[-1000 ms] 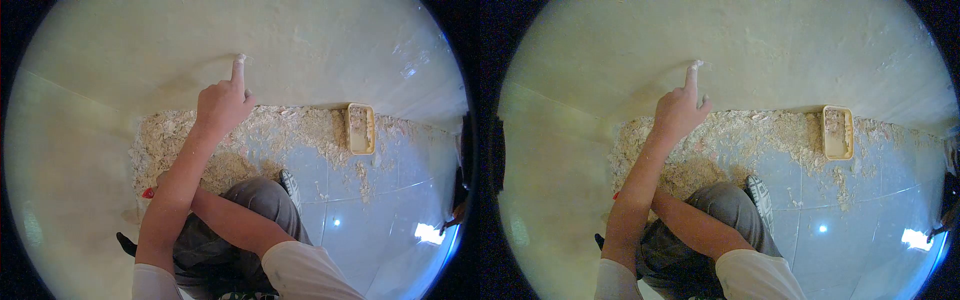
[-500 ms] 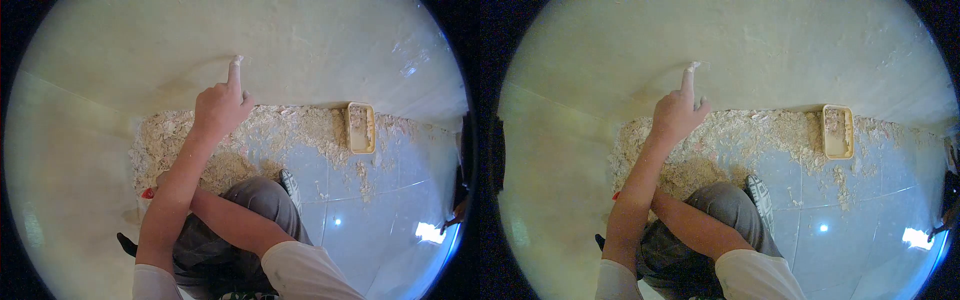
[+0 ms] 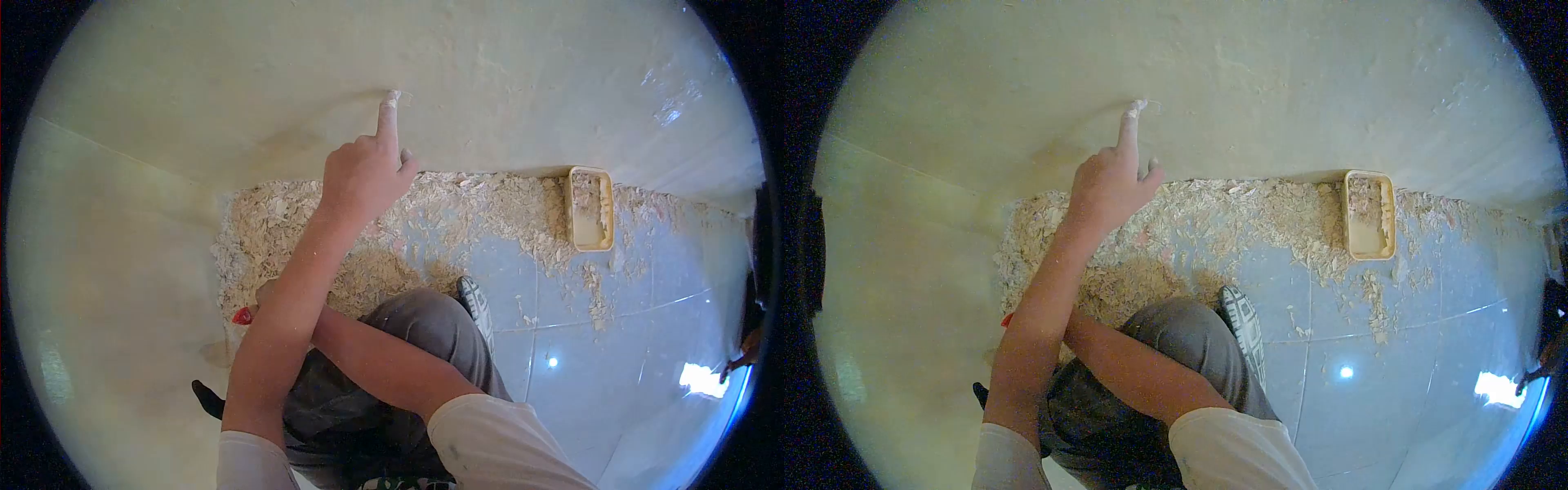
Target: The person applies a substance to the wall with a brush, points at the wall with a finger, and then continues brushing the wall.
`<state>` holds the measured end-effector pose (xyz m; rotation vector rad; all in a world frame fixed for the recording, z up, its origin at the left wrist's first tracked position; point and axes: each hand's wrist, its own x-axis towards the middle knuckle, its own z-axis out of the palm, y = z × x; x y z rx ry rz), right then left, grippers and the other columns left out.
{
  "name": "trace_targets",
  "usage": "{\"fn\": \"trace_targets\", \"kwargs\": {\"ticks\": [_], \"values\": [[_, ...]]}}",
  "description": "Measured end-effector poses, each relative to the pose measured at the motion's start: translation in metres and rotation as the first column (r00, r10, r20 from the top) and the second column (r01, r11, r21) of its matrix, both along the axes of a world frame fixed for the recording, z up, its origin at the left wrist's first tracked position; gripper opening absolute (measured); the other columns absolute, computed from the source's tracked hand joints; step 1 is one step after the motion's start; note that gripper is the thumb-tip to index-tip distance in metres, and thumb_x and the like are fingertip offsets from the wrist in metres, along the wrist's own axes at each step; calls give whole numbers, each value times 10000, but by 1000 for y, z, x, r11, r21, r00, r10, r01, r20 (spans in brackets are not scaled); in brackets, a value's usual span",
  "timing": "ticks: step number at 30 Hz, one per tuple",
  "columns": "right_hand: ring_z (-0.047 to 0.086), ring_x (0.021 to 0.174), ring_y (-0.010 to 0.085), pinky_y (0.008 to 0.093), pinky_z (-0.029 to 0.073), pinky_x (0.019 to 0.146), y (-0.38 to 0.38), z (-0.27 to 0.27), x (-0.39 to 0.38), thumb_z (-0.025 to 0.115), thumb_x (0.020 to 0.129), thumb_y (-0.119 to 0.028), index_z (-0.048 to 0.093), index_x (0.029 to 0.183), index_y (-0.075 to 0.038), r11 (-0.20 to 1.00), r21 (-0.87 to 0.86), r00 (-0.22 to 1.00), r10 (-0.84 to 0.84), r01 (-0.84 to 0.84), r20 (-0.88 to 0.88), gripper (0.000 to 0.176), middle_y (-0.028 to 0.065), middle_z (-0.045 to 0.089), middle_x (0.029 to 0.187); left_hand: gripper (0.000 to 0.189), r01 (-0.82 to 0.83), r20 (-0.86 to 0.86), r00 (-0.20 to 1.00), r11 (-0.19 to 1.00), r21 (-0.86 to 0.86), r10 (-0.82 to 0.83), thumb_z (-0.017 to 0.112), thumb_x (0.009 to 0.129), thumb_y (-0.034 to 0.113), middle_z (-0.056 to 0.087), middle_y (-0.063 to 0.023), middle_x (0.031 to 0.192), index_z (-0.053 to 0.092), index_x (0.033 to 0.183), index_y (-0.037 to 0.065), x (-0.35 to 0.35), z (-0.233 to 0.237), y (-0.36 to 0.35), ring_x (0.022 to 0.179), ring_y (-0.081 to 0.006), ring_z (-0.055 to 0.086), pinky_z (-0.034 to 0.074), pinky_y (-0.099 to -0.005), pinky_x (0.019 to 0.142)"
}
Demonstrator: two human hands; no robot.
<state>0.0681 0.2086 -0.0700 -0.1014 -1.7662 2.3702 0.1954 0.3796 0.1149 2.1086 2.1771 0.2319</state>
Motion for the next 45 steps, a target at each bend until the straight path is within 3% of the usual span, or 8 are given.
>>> {"fn": "trace_targets", "kwargs": {"ticks": [8, 12, 17, 19, 23, 32, 39, 45], "values": [[518, 582, 274, 412, 406, 563, 18, 33, 35, 653, 763, -392, 598, 660, 15, 818, 565, 930, -284, 107, 235, 424, 157, 551, 625, 760, 10, 19, 1000, 1000, 24, -11, 584, 830, 270, 621, -187, 624, 186, 1448, 76, 1, -3, -1, 603, -387, 629, 519, -501, 599], [525, 867, 237, 382, 405, 784, 0, -7, 0, 582, 869, -296, 602, 924, 18, 993, -111, 998, 29, -34, -48, 320, 135, 578, 926, 720, 16, 41, 999, 999, 28, -17, 582, 835, 281, 625, -187, 644, 227, 1428, 79, -2, -2, 2, 622, -383, 636, 518, -498, 608], [532, 1152, 200, 352, 405, 1005, -8, -23, -18, 511, 975, -201, 606, 1188, 21, 664, -638, 887, 84, -390, -454, 321, 113, 605, 1227, 685, 43, 28, 999, 999, 7, -43, 570, 845, 295, 631, -186, 663, 263, 1415, 71, -3, -1, 1, 638, -383, 641, 519, -499, 625], [482, 550, 233, 395, 392, 534, 19, 39, 44, 656, 771, -310, 598, 657, 23, 910, 383, 956, -239, 160, 170, 358, 117, 550, 598, 681, 45, 20, 999, 999, -21, -44, 567, 848, 298, 632, -188, 667, 268, 1415, 68, -2, -4, 0, 644, -383, 643, 520, -498, 630], [534, 1151, 210, 355, 405, 1008, -32, -58, -70, 503, 979, -189, 599, 1194, 22, 809, -466, 849, 76, -359, -523, 316, 126, 598, 1233, 685, 57, 1, 998, 998, 18, -57, 568, 837, 280, 631, -174, 655, 287, 1418, 49, -2, -4, -4, 615, -349, 643, 524, -473, 595], [444, 691, 176, 329, 411, 660, 7, -4, 20, 663, 819, -352, 598, 783, -33, 835, 515, 932, -322, 197, 166, 328, 65, 488, 711, 687, 32, 4, 999, 999, 36, -33, 570, 833, 265, 638, -171, 658, 277, 1424, 72, -6, 2, 1, 618, -356, 645, 529, -482, 602], [559, 1032, 250, 395, 451, 914, -18, -41, -47, 504, 955, -176, 584, 1149, 31, 834, -503, 929, 32, -229, -370, 294, 150, 587, 1152, 689, 14, 6, 1000, 1000, 2, -14, 568, 850, 282, 638, -178, 656, 248, 1432, 98, -5, 1, 1, 648, -383, 645, 523, -499, 639], [559, 1084, 202, 339, 447, 947, -31, -59, -63, 475, 979, -144, 599, 1195, 19, 598, -697, 895, 80, -396, -439, 298, 123, 617, 1181, 710, 93, -93, 992, 995, 26, -90, 568, 828, 257, 632, -167, 654, 273, 1434, 36, -8, -20, -3, 586, -326, 649, 521, -454, 546]]}}
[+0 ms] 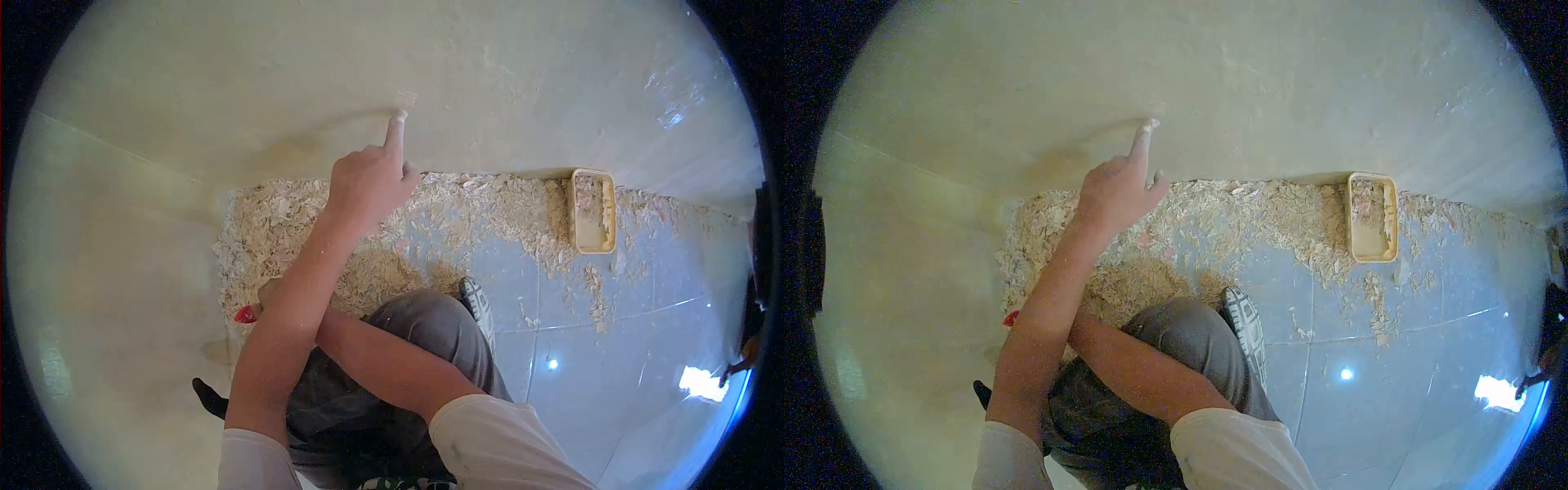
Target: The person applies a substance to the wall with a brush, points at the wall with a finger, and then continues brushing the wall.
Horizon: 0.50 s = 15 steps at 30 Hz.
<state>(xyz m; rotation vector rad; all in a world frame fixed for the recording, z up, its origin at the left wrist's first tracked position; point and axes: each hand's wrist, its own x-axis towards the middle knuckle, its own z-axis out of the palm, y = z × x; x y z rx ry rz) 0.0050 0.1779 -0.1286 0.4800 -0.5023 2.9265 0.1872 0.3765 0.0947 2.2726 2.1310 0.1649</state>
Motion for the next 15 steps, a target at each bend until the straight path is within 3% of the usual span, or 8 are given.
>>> {"fn": "trace_targets", "kwargs": {"ticks": [2, 4, 6, 7, 9, 10, 13, 15], "values": [[551, 1093, 194, 329, 439, 953, 3, 5, 5, 478, 978, -141, 605, 1189, 13, 986, -149, 997, 73, -70, 17, 290, 112, 621, 1172, 656, -7, 13, 1000, 1000, -19, 8, 575, 830, 263, 629, -164, 651, 322, 1393, 41, 2, -3, -3, 581, -326, 647, 518, -452, 540], [578, 915, 239, 373, 446, 814, 24, 44, 51, 573, 880, -194, 628, 1004, 17, 894, 448, 945, -152, 6, 289, 251, 141, 626, 985, 605, -22, 23, 999, 999, -42, 23, 583, 833, 269, 626, -161, 647, 371, 1353, 45, 2, -6, -8, 576, -325, 644, 515, -449, 535], [606, 737, 285, 417, 452, 675, 53, 91, 99, 668, 782, -247, 651, 819, 20, 470, 876, 809, -471, -107, 352, 270, 170, 631, 798, 436, 1, 68, 998, 999, 42, -4, 599, 846, 272, 618, -142, 622, 465, 1206, 65, 1, -7, -11, 567, -320, 641, 510, -444, 522], [620, 648, 308, 439, 455, 605, 61, 117, 112, 715, 733, -273, 662, 727, 22, 190, 957, 727, -622, -220, 291, 300, 184, 633, 705, 436, 2, 67, 998, 999, 43, -5, 599, 846, 272, 618, -142, 622, 465, 1206, 65, 0, -7, -11, 567, -320, 641, 510, -444, 522], [628, 658, 310, 430, 459, 602, 62, 124, 111, 716, 722, -260, 672, 734, 11, 101, 966, 729, -638, -240, 248, 275, 188, 640, 717, 298, 39, 87, 995, 998, 53, -44, 596, 865, 267, 610, -125, 598, 503, 1073, 76, -2, -5, -12, 563, -317, 641, 507, -447, 514], [637, 669, 311, 421, 464, 599, 62, 128, 110, 718, 711, -247, 682, 741, 0, 11, 966, 734, -648, -259, 204, 251, 192, 646, 730, 298, 39, 86, 995, 998, 55, -44, 596, 865, 267, 610, -125, 598, 503, 1073, 76, -2, -4, -12, 563, -317, 641, 507, -447, 514], [657, 696, 308, 413, 480, 615, 64, 143, 120, 724, 686, -228, 690, 761, 0, -54, 971, 719, -682, -232, 134, 242, 178, 667, 758, 266, 76, 107, 990, 991, 113, -88, 590, 876, 250, 610, -112, 589, 518, 1062, 74, -3, 2, -16, 564, -313, 643, 508, -455, 515], [661, 705, 309, 410, 487, 623, 54, 109, 93, 726, 668, -211, 694, 766, -8, -73, 959, 706, -693, -273, 148, 227, 174, 670, 765, 338, 40, 55, 997, 990, 132, -47, 597, 875, 245, 620, -120, 607, 529, 1160, 76, 0, 6, -17, 561, -316, 641, 507, -458, 518]]}}
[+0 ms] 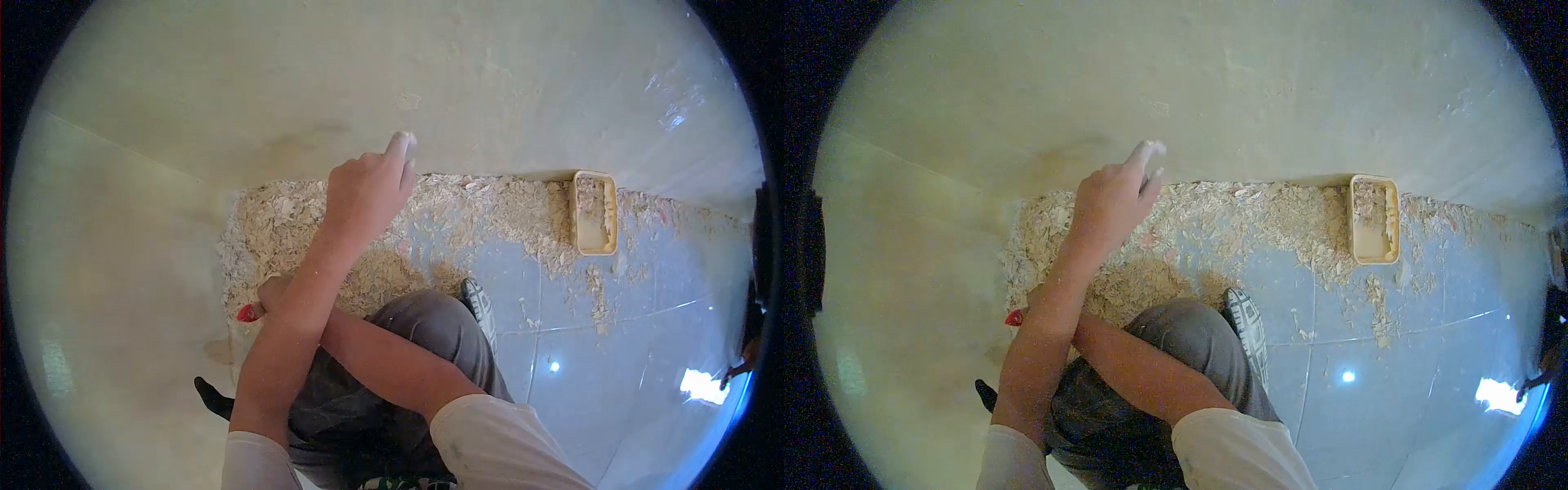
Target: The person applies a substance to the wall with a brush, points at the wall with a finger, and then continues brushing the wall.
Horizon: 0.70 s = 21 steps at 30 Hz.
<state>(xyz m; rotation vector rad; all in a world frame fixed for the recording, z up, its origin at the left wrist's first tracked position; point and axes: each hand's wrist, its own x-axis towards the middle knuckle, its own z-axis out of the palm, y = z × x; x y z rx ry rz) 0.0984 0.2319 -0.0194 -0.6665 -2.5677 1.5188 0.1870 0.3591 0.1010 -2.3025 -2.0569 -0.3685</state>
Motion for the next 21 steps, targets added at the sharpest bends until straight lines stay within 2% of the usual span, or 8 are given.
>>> {"fn": "trace_targets", "kwargs": {"ticks": [4, 6, 7, 9, 12, 14, 16, 21], "values": [[681, 761, 305, 409, 507, 662, 7, 19, 23, 751, 640, -194, 722, 816, -46, 996, -79, 988, 39, -51, -149, 232, 170, 685, 813, 503, -70, 57, 995, 991, -113, 77, 586, 876, 217, 629, -137, 645, 444, 1338, 81, 3, 5, 1, 601, -319, 651, 499, -454, 525], [681, 776, 306, 411, 508, 672, 10, 15, 20, 753, 649, -204, 725, 825, -55, 997, -48, 986, 57, -66, -156, 232, 168, 687, 823, 630, 33, 508, 859, 984, -176, 62, 565, 893, 167, 627, -119, 668, 290, 1452, 68, 1, -4, 1, 603, -237, 641, 484, -376, 505], [681, 791, 306, 412, 510, 682, 10, 12, 17, 754, 657, -213, 728, 833, -64, 996, -19, 983, 78, -82, -164, 232, 166, 689, 833, 630, 32, 508, 859, 984, -177, 63, 565, 893, 167, 627, -119, 668, 290, 1452, 68, 0, -10, 2, 603, -237, 641, 484, -376, 505], [682, 822, 307, 415, 513, 702, 11, 8, 14, 757, 675, -233, 733, 850, -82, 993, 41, 977, 120, -114, -176, 232, 162, 693, 852, 665, 203, 884, 393, 913, -353, 254, 547, 907, 120, 595, -70, 679, 204, 1474, 64, 0, -20, 4, 590, -133, 569, 448, -280, 499], [680, 862, 308, 423, 512, 730, 6, 12, 17, 746, 699, -218, 735, 870, -100, 998, -15, 994, 66, -67, -85, 208, 160, 694, 871, 647, 196, 954, 201, 945, -263, 223, 530, 922, 79, 514, -21, 617, 192, 1473, 76, 6, -27, 2, 489, -64, 404, 316, -217, 439], [677, 887, 309, 428, 510, 747, 10, 21, 21, 733, 714, -193, 734, 881, -108, 996, -86, 1000, 3, -2, 11, 187, 161, 694, 880, 627, 137, 954, 225, 963, -234, 199, 525, 919, 71, 495, -12, 615, 209, 1461, 75, 7, -30, 6, 497, -63, 399, 318, -220, 438], [673, 916, 327, 438, 510, 772, 23, 27, 27, 711, 740, -162, 729, 913, -83, 968, 13, 955, 250, -251, -160, 191, 185, 689, 920, 607, 83, 953, 247, 977, -198, 173, 519, 917, 63, 477, -4, 614, 226, 1448, 74, 6, -31, 10, 505, -62, 395, 320, -222, 437], [669, 885, 367, 439, 516, 750, 11, 14, 25, 686, 745, -145, 704, 886, -7, 998, 21, 984, 65, -62, -165, 198, 219, 676, 918, 556, 58, 965, 215, 984, -168, 152, 513, 911, 52, 459, 3, 650, 273, 1410, 93, 8, -26, 16, 532, -55, 393, 320, -214, 444]]}}
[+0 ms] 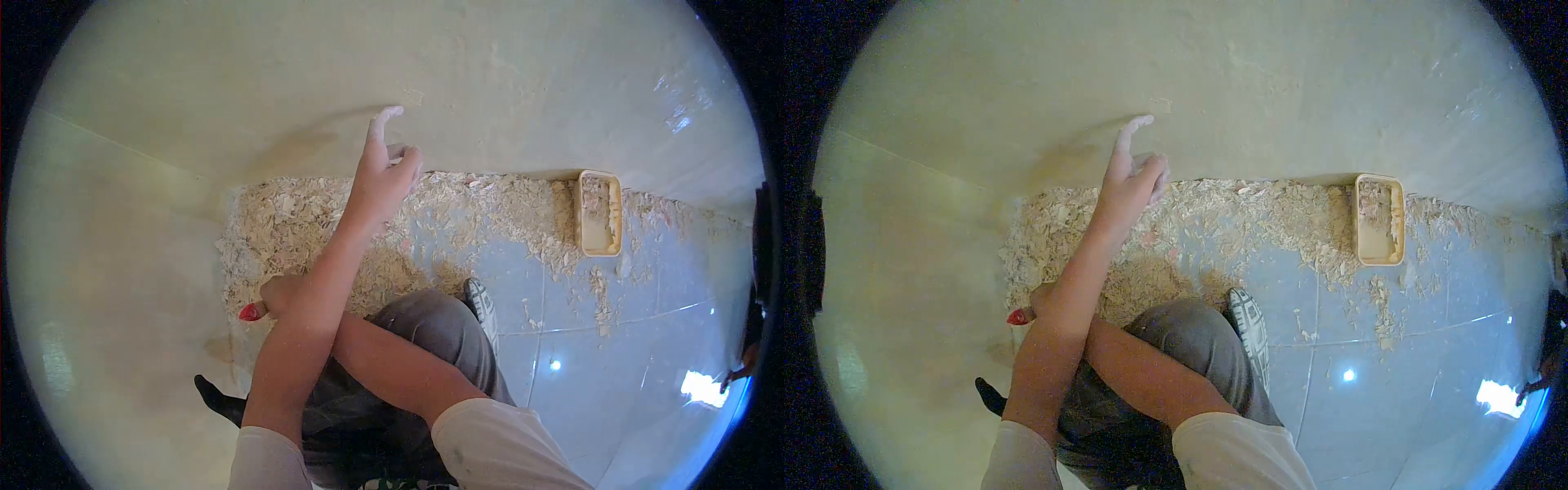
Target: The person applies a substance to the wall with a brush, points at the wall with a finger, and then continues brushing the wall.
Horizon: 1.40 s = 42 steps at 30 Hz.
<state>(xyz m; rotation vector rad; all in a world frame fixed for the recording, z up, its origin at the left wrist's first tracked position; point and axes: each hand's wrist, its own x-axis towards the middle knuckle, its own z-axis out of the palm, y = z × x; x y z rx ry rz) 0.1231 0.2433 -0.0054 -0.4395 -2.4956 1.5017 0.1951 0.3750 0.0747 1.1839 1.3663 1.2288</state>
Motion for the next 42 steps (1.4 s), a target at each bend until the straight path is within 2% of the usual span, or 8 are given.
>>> {"fn": "trace_targets", "kwargs": {"ticks": [5, 7, 10, 16, 22, 34, 37, 42], "values": [[662, 890, 382, 441, 519, 745, 1, 0, -10, 659, 752, -123, 695, 882, 22, 996, 76, 995, 31, -39, 95, 198, 239, 669, 920, 558, -48, -21, 999, 999, 8, 48, 519, 906, 47, 467, 3, 670, 278, 1406, 104, -1, -1, 4, 538, -53, 396, 324, -203, 446], [662, 894, 382, 445, 521, 740, 0, 1, -13, 646, 756, -116, 693, 866, 32, 951, -301, 987, -25, 72, 157, 191, 240, 669, 926, 559, -65, -52, 996, 998, 17, 66, 522, 905, 45, 470, 4, 673, 279, 1405, 108, -2, -3, 5, 540, -52, 399, 326, -201, 446], [665, 881, 382, 450, 521, 737, 5, 5, -2, 652, 759, -128, 697, 866, 26, 997, 61, 998, 55, -56, 13, 192, 239, 671, 908, 570, -28, -11, 1000, 998, 55, 29, 517, 901, 37, 473, 3, 672, 272, 1409, 116, -3, -8, 6, 540, -53, 405, 331, -201, 446], [669, 879, 373, 459, 520, 745, 1, -4, -17, 666, 776, -168, 709, 903, 2, 973, -229, 978, 45, 2, 203, 216, 240, 672, 911, 593, 24, -10, 1000, 999, 40, -24, 512, 898, 31, 474, -1, 672, 244, 1419, 120, -1, -8, 5, 529, -58, 402, 332, -209, 445], [666, 872, 386, 454, 530, 750, -1, -21, -26, 655, 720, -106, 699, 874, 14, 986, 138, 992, 75, -90, 104, 200, 233, 673, 916, 627, -19, -16, 1000, 997, 74, 21, 498, 874, 24, 517, -32, 756, 214, 1426, 113, 5, -12, 5, 576, -66, 454, 393, -218, 494], [662, 909, 375, 448, 532, 759, -10, -26, -30, 650, 705, -91, 686, 905, 21, 962, -259, 987, -45, 85, 157, 232, 224, 668, 969, 646, -32, -23, 999, 997, 71, 34, 517, 883, 13, 474, -6, 685, 195, 1427, 143, 6, -14, 7, 548, -59, 394, 327, -203, 453], [667, 901, 369, 446, 535, 758, -5, -17, -21, 652, 711, -89, 692, 891, 16, 987, 158, 994, -28, 11, 104, 212, 216, 673, 960, 632, -15, -11, 1000, 998, 59, 16, 518, 888, 20, 480, -10, 692, 201, 1420, 148, 5, -16, 7, 544, -59, 397, 332, -205, 455], [670, 876, 372, 451, 535, 749, -2, -25, -32, 658, 703, -100, 695, 852, 15, 998, -63, 986, 15, -4, 163, 191, 210, 680, 912, 688, 206, -122, 970, 978, -36, -209, 534, 887, 30, 526, -34, 726, 164, 1453, 153, 14, -16, 4, 552, -63, 426, 343, -207, 461]]}}
